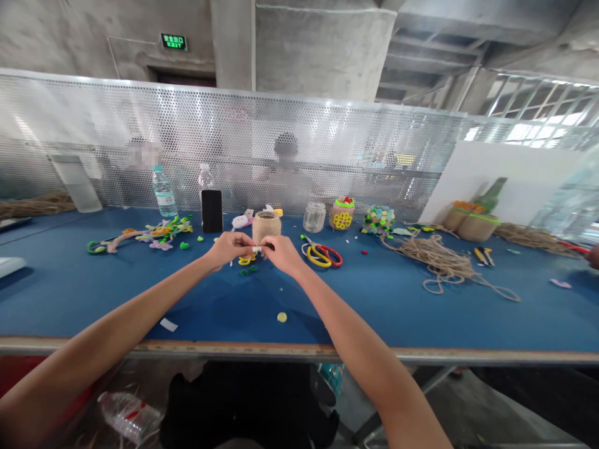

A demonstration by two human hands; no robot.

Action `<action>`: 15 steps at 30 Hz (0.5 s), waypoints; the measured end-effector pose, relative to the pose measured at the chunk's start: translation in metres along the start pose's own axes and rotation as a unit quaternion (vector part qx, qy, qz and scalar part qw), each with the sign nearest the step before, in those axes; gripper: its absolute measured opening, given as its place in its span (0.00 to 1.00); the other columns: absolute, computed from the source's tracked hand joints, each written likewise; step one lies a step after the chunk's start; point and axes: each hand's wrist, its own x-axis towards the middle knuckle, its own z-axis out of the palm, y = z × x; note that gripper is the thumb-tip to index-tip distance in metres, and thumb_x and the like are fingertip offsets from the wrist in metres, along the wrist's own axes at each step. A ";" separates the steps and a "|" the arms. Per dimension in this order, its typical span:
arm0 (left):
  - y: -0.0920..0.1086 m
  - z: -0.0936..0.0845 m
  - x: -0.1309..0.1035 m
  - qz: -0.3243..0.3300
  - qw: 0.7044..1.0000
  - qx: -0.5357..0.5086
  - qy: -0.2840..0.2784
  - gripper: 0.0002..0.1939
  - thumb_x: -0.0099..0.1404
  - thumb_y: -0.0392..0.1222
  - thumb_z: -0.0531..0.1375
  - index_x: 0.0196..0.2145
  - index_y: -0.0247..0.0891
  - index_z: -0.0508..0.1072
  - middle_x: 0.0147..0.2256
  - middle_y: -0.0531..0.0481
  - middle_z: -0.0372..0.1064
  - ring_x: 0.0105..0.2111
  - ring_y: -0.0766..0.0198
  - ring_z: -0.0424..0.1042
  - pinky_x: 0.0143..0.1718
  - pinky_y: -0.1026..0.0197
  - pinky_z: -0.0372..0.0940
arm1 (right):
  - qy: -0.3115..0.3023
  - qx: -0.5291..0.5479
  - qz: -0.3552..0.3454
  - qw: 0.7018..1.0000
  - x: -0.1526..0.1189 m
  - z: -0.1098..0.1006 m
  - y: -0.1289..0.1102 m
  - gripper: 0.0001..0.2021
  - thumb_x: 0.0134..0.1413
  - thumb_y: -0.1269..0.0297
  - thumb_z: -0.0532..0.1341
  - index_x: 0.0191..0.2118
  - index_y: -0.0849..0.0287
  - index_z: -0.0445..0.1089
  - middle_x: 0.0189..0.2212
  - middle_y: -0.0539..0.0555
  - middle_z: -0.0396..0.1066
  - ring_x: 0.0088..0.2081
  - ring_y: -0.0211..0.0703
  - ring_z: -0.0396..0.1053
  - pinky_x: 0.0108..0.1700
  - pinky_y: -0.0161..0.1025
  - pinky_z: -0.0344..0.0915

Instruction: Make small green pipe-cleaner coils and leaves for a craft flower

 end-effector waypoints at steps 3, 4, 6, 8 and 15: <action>0.001 0.000 -0.001 -0.007 1.000 -0.011 0.004 0.09 0.65 0.41 0.57 0.39 0.31 0.69 0.35 0.49 0.68 0.32 0.66 0.70 0.34 0.59 0.68 | 0.002 0.000 -0.001 1.000 0.000 0.000 0.000 0.10 0.59 0.63 0.57 0.31 0.64 0.69 0.23 0.47 0.68 0.25 0.34 0.67 0.33 0.36 0.66; 0.002 0.000 -0.001 -0.009 1.000 -0.014 0.006 0.09 0.65 0.41 0.57 0.39 0.31 0.69 0.35 0.49 0.68 0.32 0.66 0.70 0.34 0.59 0.68 | 0.002 0.001 -0.002 1.000 0.000 0.000 0.000 0.10 0.59 0.63 0.57 0.31 0.64 0.69 0.23 0.47 0.68 0.25 0.34 0.67 0.33 0.36 0.66; 0.003 0.001 -0.001 -0.013 1.000 -0.023 0.007 0.09 0.65 0.41 0.57 0.39 0.31 0.69 0.36 0.49 0.68 0.33 0.66 0.70 0.34 0.59 0.68 | 0.003 0.003 -0.003 1.000 0.000 -0.001 -0.001 0.10 0.59 0.63 0.57 0.31 0.64 0.69 0.23 0.47 0.68 0.26 0.34 0.67 0.33 0.36 0.66; 0.003 0.001 -0.001 -0.017 0.999 -0.031 0.008 0.09 0.65 0.40 0.57 0.39 0.31 0.69 0.36 0.49 0.68 0.32 0.66 0.70 0.34 0.59 0.69 | 0.003 0.004 -0.003 1.000 -0.001 -0.001 -0.001 0.10 0.59 0.63 0.57 0.31 0.64 0.69 0.22 0.47 0.68 0.26 0.34 0.67 0.32 0.36 0.66; 0.002 0.000 0.000 -0.026 0.999 -0.037 0.013 0.10 0.65 0.41 0.56 0.41 0.31 0.68 0.36 0.48 0.68 0.33 0.66 0.70 0.34 0.59 0.69 | 0.001 0.007 0.006 1.000 0.000 -0.001 -0.002 0.10 0.59 0.63 0.57 0.31 0.64 0.69 0.23 0.47 0.68 0.26 0.34 0.67 0.33 0.37 0.66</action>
